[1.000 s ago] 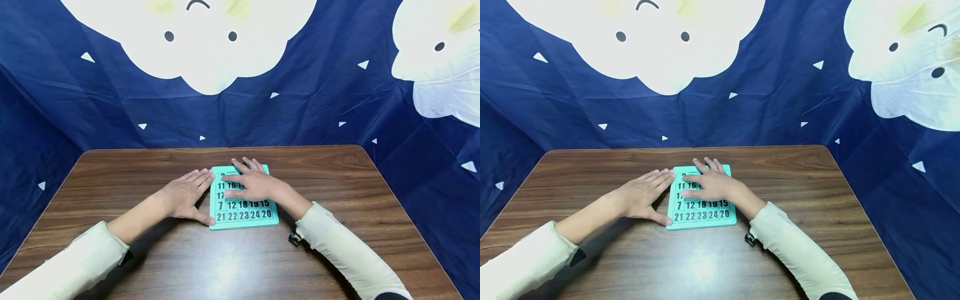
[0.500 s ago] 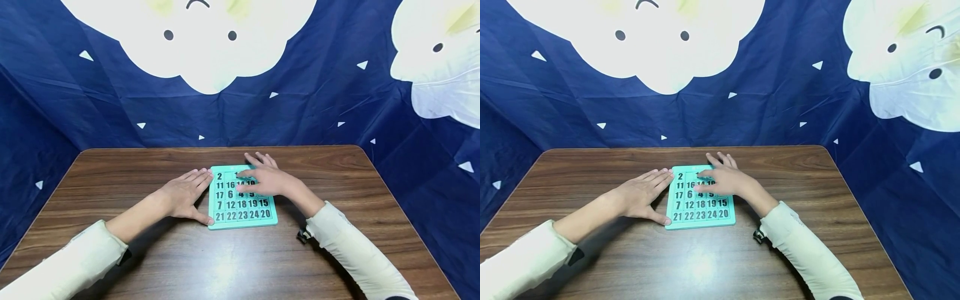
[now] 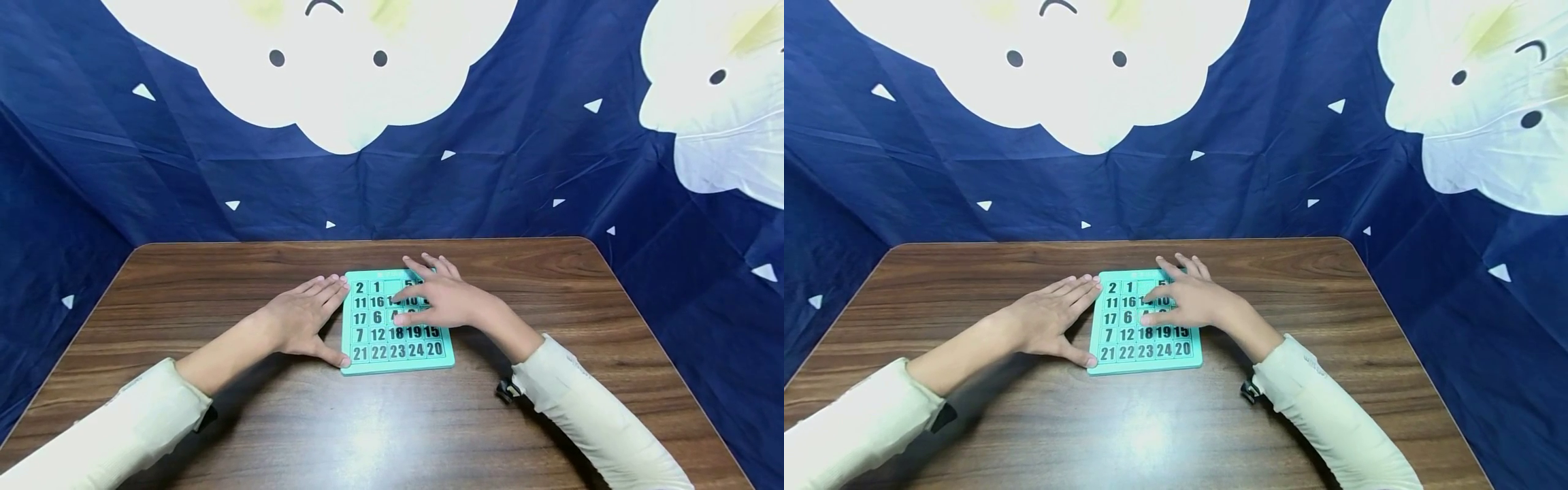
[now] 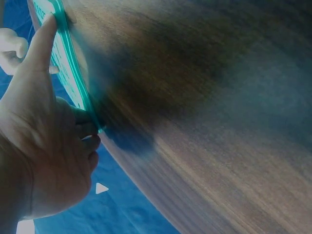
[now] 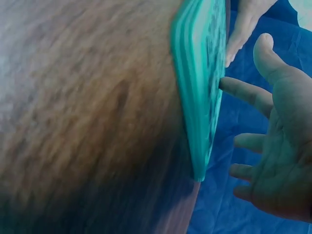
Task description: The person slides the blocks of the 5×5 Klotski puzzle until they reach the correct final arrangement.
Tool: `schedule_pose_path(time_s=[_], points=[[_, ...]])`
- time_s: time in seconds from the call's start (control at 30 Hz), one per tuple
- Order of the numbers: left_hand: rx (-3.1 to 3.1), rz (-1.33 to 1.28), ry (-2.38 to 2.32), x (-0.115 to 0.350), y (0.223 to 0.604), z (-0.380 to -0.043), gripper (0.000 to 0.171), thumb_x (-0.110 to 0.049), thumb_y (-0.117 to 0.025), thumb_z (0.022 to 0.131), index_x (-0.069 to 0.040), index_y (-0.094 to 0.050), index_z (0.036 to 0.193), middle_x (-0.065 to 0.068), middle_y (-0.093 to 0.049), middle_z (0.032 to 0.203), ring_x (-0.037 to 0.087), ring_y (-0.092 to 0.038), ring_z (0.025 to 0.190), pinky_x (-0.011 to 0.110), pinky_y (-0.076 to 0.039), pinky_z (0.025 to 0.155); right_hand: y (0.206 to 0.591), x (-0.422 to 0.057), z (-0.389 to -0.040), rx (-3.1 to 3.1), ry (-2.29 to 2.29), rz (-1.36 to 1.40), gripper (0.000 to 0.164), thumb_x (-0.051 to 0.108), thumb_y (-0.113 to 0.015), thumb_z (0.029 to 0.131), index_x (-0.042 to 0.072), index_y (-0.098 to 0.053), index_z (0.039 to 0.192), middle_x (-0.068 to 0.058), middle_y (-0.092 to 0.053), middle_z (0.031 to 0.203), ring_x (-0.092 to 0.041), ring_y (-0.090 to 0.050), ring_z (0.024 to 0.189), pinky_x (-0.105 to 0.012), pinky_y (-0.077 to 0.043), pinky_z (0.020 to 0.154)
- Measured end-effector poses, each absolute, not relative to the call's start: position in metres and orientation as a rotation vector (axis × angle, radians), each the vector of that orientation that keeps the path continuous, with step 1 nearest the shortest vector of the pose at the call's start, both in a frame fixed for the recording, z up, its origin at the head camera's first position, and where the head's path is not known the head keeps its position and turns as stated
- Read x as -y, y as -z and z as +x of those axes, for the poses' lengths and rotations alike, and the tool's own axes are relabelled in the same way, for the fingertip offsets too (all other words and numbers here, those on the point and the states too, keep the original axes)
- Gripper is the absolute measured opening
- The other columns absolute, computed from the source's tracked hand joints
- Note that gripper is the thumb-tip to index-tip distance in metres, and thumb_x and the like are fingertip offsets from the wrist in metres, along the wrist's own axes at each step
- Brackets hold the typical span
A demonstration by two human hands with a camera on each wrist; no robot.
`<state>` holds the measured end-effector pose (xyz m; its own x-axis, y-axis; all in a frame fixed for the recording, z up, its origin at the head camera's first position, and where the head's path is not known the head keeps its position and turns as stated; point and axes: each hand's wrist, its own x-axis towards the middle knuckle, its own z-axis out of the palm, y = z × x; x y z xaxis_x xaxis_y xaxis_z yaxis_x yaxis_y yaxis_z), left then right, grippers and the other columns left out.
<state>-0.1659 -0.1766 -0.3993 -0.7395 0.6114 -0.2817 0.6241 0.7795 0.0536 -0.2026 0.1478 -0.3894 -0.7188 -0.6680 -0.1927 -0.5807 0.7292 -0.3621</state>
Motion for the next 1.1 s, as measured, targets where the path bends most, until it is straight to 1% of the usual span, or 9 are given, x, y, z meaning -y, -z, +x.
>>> schedule_pose_path(time_s=[0.2, 0.3, 0.47, 0.53, 0.63, 0.73, 0.8, 0.9, 1.1], points=[[-2.685, 0.951, 0.052, 0.176, 0.400, -0.167, 0.141, -0.096, -0.066, 0.086, 0.005, -0.026, 0.177, 0.025, -0.024, 0.187, 0.041, -0.023, 0.176, 0.055, -0.022, 0.147, 0.395, -0.147, -0.208, -2.693, 0.348, -0.909, 0.062, 0.069, -0.064, 0.107, 0.039, -0.064, 0.162, -0.015, -0.011, 0.192, -0.052, -0.003, 0.177, -0.077, -0.001, 0.142], [-2.678, 0.945, 0.042, 0.176, 0.400, -0.168, 0.142, -0.096, -0.066, 0.086, 0.004, -0.025, 0.178, 0.024, -0.023, 0.187, 0.041, -0.022, 0.177, 0.055, -0.021, 0.147, 0.397, -0.142, -0.206, -2.684, 0.357, -0.951, 0.062, 0.067, -0.065, 0.108, 0.039, -0.062, 0.163, -0.016, -0.011, 0.192, -0.052, -0.004, 0.177, -0.077, -0.001, 0.142], [-2.677, 0.925, 0.034, 0.179, 0.401, -0.166, 0.142, -0.097, -0.065, 0.086, 0.003, -0.024, 0.178, 0.023, -0.022, 0.188, 0.040, -0.021, 0.177, 0.055, -0.020, 0.147, 0.397, -0.132, -0.196, -2.596, 0.370, -1.058, 0.065, 0.073, -0.061, 0.107, 0.042, -0.059, 0.165, -0.016, -0.010, 0.192, -0.051, -0.002, 0.177, -0.077, 0.000, 0.142], [-2.685, 0.934, 0.029, 0.180, 0.402, -0.167, 0.141, -0.096, -0.065, 0.086, 0.004, -0.025, 0.178, 0.023, -0.023, 0.188, 0.041, -0.022, 0.177, 0.056, -0.021, 0.147, 0.397, -0.133, -0.193, -2.593, 0.352, -1.045, 0.065, 0.074, -0.060, 0.107, 0.043, -0.060, 0.164, -0.014, -0.010, 0.192, -0.050, -0.001, 0.177, -0.077, 0.000, 0.142], [-2.691, 0.956, 0.024, 0.180, 0.403, -0.168, 0.141, -0.096, -0.065, 0.086, 0.005, -0.025, 0.177, 0.025, -0.024, 0.187, 0.042, -0.023, 0.176, 0.056, -0.022, 0.147, 0.394, -0.142, -0.193, -2.620, 0.345, -0.997, 0.059, 0.071, -0.062, 0.108, 0.042, -0.066, 0.159, -0.014, -0.012, 0.192, -0.050, -0.002, 0.177, -0.077, 0.001, 0.142], [-2.684, 0.956, 0.027, 0.179, 0.402, -0.168, 0.142, -0.096, -0.065, 0.087, 0.005, -0.024, 0.177, 0.025, -0.022, 0.187, 0.042, -0.021, 0.177, 0.056, -0.020, 0.147, 0.390, -0.149, -0.194, -2.638, 0.369, -0.974, 0.053, 0.066, -0.065, 0.109, 0.038, -0.071, 0.154, -0.016, -0.015, 0.191, -0.052, -0.003, 0.177, -0.079, 0.000, 0.141], [-2.673, 0.948, 0.036, 0.178, 0.401, -0.168, 0.142, -0.096, -0.065, 0.087, 0.005, -0.024, 0.177, 0.025, -0.021, 0.187, 0.042, -0.021, 0.177, 0.056, -0.020, 0.147, 0.389, -0.147, -0.194, -2.639, 0.387, -0.985, 0.054, 0.065, -0.064, 0.109, 0.036, -0.071, 0.154, -0.016, -0.016, 0.191, -0.053, -0.004, 0.177, -0.079, -0.001, 0.141], [-2.650, 0.927, 0.043, 0.178, 0.400, -0.169, 0.142, -0.096, -0.064, 0.087, 0.004, -0.022, 0.178, 0.025, -0.019, 0.188, 0.042, -0.018, 0.177, 0.056, -0.018, 0.148, 0.392, -0.135, -0.195, -2.619, 0.404, -1.019, 0.058, 0.067, -0.062, 0.109, 0.037, -0.067, 0.159, -0.015, -0.014, 0.191, -0.052, -0.005, 0.177, -0.078, -0.001, 0.142], [-2.618, 0.882, 0.057, 0.175, 0.398, -0.170, 0.143, -0.097, -0.063, 0.087, 0.002, -0.018, 0.179, 0.022, -0.015, 0.190, 0.040, -0.014, 0.179, 0.056, -0.014, 0.148, 0.399, -0.108, -0.191, -2.544, 0.363, -1.070, 0.065, 0.073, -0.057, 0.109, 0.045, -0.053, 0.168, -0.010, -0.005, 0.193, -0.046, 0.000, 0.179, -0.072, 0.001, 0.144]])
